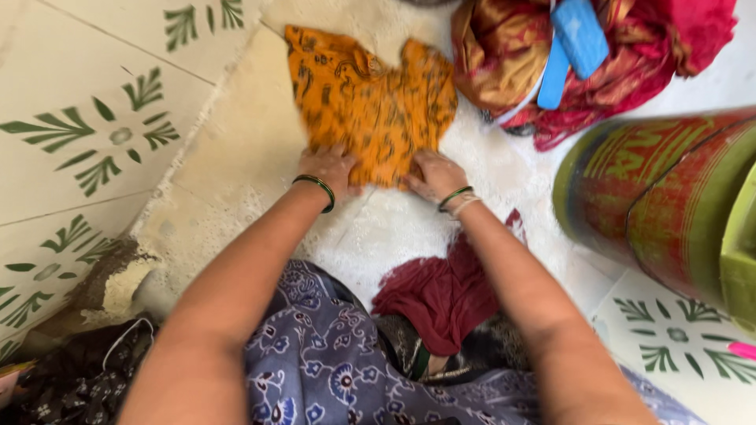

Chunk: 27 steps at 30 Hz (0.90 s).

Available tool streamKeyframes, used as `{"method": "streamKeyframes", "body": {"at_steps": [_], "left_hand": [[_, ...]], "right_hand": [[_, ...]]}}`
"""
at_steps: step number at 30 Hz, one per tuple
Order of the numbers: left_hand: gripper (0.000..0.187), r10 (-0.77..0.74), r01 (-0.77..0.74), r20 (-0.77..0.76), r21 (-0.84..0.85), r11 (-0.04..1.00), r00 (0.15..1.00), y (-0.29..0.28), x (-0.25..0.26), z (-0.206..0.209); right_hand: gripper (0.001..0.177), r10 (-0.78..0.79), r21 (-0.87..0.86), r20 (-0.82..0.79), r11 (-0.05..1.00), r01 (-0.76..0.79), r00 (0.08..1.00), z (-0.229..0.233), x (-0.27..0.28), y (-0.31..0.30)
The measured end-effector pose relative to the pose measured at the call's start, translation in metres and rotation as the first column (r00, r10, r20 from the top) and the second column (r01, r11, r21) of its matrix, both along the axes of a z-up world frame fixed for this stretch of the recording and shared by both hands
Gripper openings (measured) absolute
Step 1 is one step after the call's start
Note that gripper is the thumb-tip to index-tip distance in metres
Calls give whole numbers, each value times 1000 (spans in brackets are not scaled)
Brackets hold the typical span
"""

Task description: The person washes clothes by hand on a tiled floor by scrubbing them with a soap bar, rinsing them in a green bucket of water, and wringing them out.

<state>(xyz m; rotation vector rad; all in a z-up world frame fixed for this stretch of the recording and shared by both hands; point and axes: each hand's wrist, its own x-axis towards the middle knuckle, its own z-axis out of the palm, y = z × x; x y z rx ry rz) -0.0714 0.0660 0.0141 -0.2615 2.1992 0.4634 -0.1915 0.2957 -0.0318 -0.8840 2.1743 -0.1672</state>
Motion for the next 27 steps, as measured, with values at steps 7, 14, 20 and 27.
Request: {"method": "streamKeyframes", "body": {"at_steps": [7,14,20,27], "left_hand": [[142,461,-435,58,-246,866,885,2,26,14],[176,547,-500,220,-235,833,808,-7,46,-12],[172,532,-475,247,-254,842,810,-8,44,-10],[163,484,-449,280,-184,874,829,-13,43,-7]], "right_hand": [[43,113,-447,-258,867,-222,960,-17,72,-48],[72,-123,2,-329,991,130,936,-3,-28,-99],[62,332,241,-294,933,-267,896,9,-19,-159],[81,596,357,-404,801,-480,694,-4,37,-197]]}}
